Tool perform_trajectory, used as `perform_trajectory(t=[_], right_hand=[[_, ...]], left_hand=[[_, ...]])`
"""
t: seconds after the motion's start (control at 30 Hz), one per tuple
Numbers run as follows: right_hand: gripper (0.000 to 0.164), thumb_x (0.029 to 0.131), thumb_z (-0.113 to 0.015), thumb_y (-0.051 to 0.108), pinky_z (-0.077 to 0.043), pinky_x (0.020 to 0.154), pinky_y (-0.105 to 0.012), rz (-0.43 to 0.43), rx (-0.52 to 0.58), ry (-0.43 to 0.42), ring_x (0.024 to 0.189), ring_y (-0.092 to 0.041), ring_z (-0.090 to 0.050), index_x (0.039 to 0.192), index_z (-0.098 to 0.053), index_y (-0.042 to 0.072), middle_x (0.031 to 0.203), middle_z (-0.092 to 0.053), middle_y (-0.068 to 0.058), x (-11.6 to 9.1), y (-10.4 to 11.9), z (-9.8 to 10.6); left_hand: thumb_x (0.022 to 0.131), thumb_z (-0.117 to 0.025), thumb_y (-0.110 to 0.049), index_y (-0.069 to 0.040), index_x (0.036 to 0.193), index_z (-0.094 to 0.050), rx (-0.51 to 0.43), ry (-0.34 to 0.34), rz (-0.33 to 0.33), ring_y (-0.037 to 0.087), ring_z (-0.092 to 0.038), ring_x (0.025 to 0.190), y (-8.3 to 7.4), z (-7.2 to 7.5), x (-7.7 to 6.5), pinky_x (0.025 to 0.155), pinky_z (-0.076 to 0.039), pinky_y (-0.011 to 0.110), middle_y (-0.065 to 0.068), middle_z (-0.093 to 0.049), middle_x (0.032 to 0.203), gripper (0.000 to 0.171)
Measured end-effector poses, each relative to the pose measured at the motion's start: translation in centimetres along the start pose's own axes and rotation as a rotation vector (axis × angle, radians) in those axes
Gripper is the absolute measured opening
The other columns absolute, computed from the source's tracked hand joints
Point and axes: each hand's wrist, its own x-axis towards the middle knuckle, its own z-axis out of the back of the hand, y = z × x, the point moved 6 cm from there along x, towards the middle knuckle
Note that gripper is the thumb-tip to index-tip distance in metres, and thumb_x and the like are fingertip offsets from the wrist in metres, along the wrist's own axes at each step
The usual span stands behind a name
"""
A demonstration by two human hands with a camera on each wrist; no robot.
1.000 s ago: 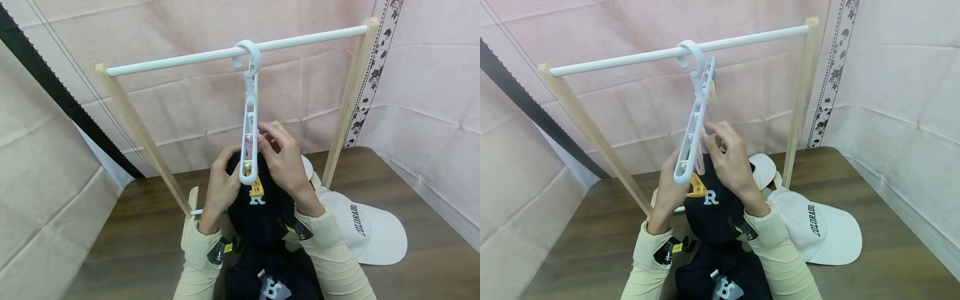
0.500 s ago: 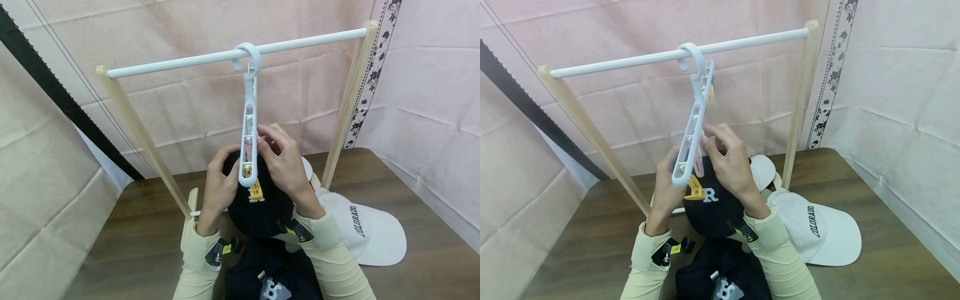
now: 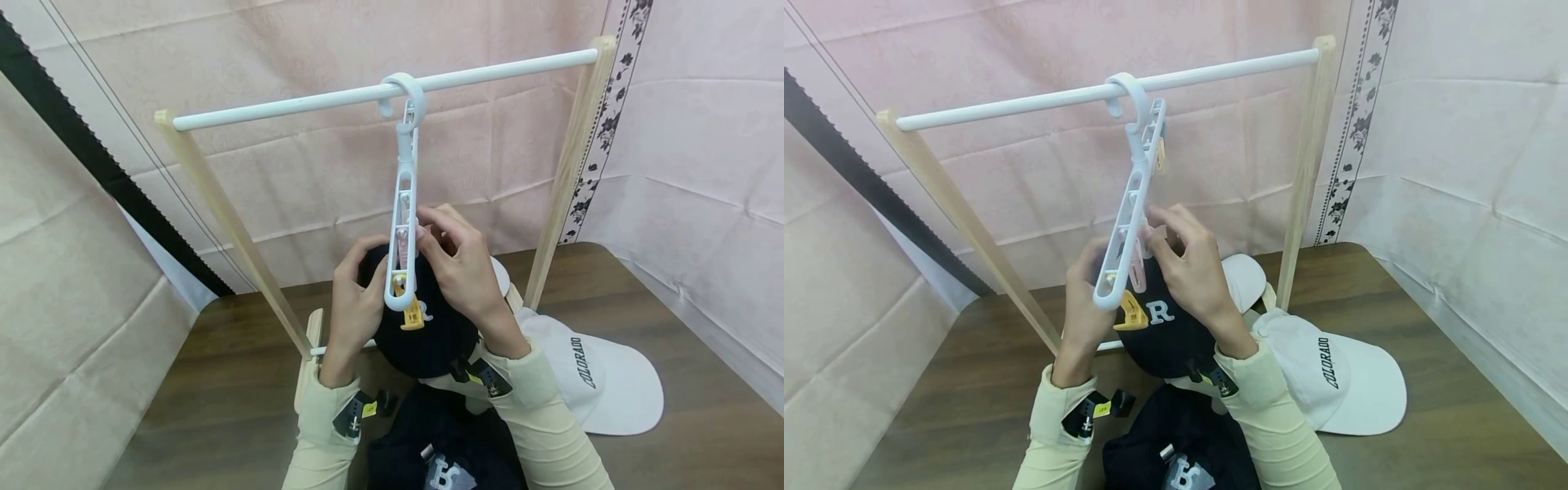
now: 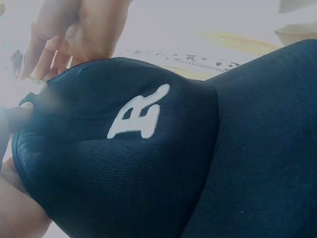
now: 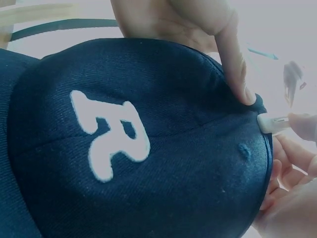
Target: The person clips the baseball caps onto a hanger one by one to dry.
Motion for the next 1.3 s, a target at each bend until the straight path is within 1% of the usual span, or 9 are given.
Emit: perform_trajectory(t=[0.1,0.3,0.4,0.6,0.77,0.9,1.13,1.2,1.3], right_hand=[[0.027,0.100,-0.061,0.018,-0.038,0.058,-0.025,0.002,-0.001,0.004,0.070,-0.018,-0.047,0.125,-0.068,0.010,0.099,-0.061,0.000,0.0,0.0,0.0],[0.027,0.100,-0.060,0.019,-0.038,0.058,-0.026,-0.005,-0.003,0.011,0.069,-0.018,-0.047,0.125,-0.068,0.009,0.095,-0.059,0.000,0.0,0.1,0.0],[0.027,0.100,-0.060,0.018,-0.039,0.059,-0.025,-0.006,0.001,0.010,0.071,-0.019,-0.048,0.124,-0.068,0.008,0.094,-0.059,0.000,0.0,0.1,0.1],[0.026,0.100,-0.061,0.017,-0.038,0.059,-0.026,-0.003,0.009,-0.005,0.072,-0.022,-0.047,0.123,-0.069,0.008,0.093,-0.058,-0.001,0.0,0.0,0.2],[0.026,0.100,-0.061,0.018,-0.039,0.061,-0.026,-0.006,0.012,0.011,0.073,-0.023,-0.048,0.123,-0.069,0.008,0.094,-0.058,-0.001,0.0,0.1,0.2],[0.026,0.100,-0.060,0.015,-0.039,0.062,-0.026,0.000,0.007,0.005,0.074,-0.024,-0.046,0.123,-0.069,0.007,0.094,-0.058,-0.002,0.0,0.2,0.4],[0.025,0.100,-0.059,0.016,-0.035,0.059,-0.026,0.045,-0.023,-0.010,0.068,-0.019,-0.041,0.121,-0.069,0.005,0.088,-0.054,-0.003,0.0,0.7,0.5],[0.024,0.101,-0.059,0.015,-0.035,0.058,-0.026,0.049,-0.022,-0.017,0.067,-0.018,-0.041,0.120,-0.069,0.005,0.088,-0.054,-0.002,0.0,0.8,0.5],[0.022,0.100,-0.059,0.013,-0.034,0.058,-0.027,0.050,-0.017,-0.028,0.067,-0.018,-0.039,0.118,-0.070,0.005,0.089,-0.055,-0.002,0.0,0.8,0.7]], left_hand=[[0.097,-0.061,-0.002,-0.008,0.120,-0.066,-0.007,-0.009,-0.002,0.017,-0.059,0.107,0.1,0.0,0.0,0.097,-0.046,0.037,0.003,-0.067,0.116,0.025],[0.095,-0.063,-0.001,-0.006,0.119,-0.068,-0.036,-0.041,-0.008,0.018,-0.061,0.106,0.2,0.1,0.1,0.096,-0.048,0.035,0.001,-0.070,0.115,0.025],[0.095,-0.063,0.000,-0.004,0.120,-0.068,-0.047,-0.029,-0.004,0.018,-0.062,0.105,0.1,-0.1,0.1,0.095,-0.049,0.034,0.004,-0.070,0.115,0.025],[0.097,-0.061,-0.002,-0.006,0.121,-0.068,-0.038,-0.003,0.002,0.018,-0.063,0.107,0.2,-0.5,0.0,0.097,-0.048,0.036,0.004,-0.070,0.118,0.026],[0.096,-0.061,0.001,-0.004,0.122,-0.066,-0.073,-0.032,0.020,0.018,-0.062,0.109,0.1,-0.7,0.0,0.097,-0.048,0.035,0.004,-0.069,0.118,0.027],[0.095,-0.062,0.000,-0.002,0.120,-0.063,-0.110,-0.054,0.029,0.018,-0.062,0.109,0.0,-1.1,0.0,0.098,-0.047,0.035,0.005,-0.069,0.116,0.024],[0.094,-0.063,0.002,0.003,0.117,-0.062,-0.124,-0.103,-0.002,0.020,-0.062,0.105,-0.2,-1.1,0.0,0.095,-0.048,0.034,0.009,-0.069,0.112,0.022],[0.094,-0.063,0.002,0.005,0.117,-0.061,-0.128,-0.108,-0.011,0.020,-0.062,0.104,-0.3,-1.2,-0.1,0.095,-0.048,0.034,0.009,-0.068,0.111,0.023],[0.095,-0.063,0.002,0.005,0.117,-0.061,-0.140,-0.111,-0.015,0.020,-0.062,0.104,-0.3,-1.3,-0.1,0.094,-0.048,0.034,0.010,-0.068,0.111,0.022]])
